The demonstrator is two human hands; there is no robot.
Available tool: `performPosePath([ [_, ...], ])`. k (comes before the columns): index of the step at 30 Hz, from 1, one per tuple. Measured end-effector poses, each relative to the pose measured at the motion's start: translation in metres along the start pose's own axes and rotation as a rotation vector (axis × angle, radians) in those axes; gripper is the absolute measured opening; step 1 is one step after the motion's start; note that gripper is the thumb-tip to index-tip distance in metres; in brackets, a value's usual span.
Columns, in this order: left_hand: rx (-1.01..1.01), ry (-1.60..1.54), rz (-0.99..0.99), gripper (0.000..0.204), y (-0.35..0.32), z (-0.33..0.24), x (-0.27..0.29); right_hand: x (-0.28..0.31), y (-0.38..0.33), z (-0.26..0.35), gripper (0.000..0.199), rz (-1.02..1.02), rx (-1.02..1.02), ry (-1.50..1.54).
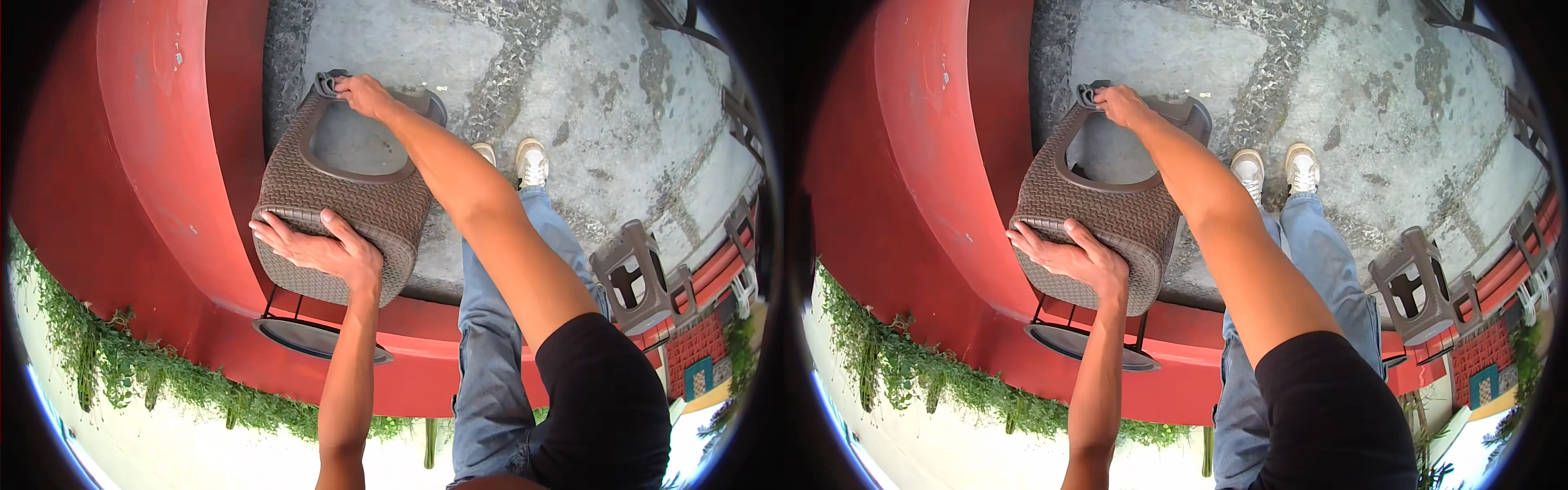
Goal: Wiping down outdoor tables and plastic stools with a cloth and arranging them.
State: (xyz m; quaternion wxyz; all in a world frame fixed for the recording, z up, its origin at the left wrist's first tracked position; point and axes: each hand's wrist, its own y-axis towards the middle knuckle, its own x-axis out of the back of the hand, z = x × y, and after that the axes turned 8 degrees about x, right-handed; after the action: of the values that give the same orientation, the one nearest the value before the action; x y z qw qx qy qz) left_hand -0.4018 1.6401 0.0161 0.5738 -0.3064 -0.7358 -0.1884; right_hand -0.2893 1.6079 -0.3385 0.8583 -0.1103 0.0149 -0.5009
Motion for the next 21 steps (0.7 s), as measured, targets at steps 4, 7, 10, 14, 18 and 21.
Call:
performPosePath([
  [4, -0.014, 0.045, -0.020, 0.084, 0.008, 0.016, 0.011, 0.022, -0.015, 0.000, 0.025, 0.123, 0.186, -0.092],
  [7, -0.034, 0.089, -0.051, 0.085, 0.019, 0.037, 0.026, 0.037, -0.050, 0.041, 0.016, 0.256, 0.019, -0.116],
  [10, -0.031, 0.081, -0.038, 0.087, 0.017, 0.035, 0.022, 0.040, -0.052, 0.046, 0.014, 0.238, -0.080, -0.186],
  [14, -0.019, 0.030, -0.017, 0.087, 0.013, 0.034, 0.016, -0.003, -0.010, 0.049, 0.014, 0.126, 0.065, -0.247],
  [18, 0.006, -0.060, 0.005, 0.088, 0.009, 0.011, 0.004, -0.018, 0.053, 0.041, 0.029, 0.280, 0.246, -0.382],
  [21, 0.040, -0.019, -0.028, 0.088, 0.015, 0.034, 0.023, -0.057, 0.025, 0.109, 0.031, 0.368, 0.072, -0.273],
])
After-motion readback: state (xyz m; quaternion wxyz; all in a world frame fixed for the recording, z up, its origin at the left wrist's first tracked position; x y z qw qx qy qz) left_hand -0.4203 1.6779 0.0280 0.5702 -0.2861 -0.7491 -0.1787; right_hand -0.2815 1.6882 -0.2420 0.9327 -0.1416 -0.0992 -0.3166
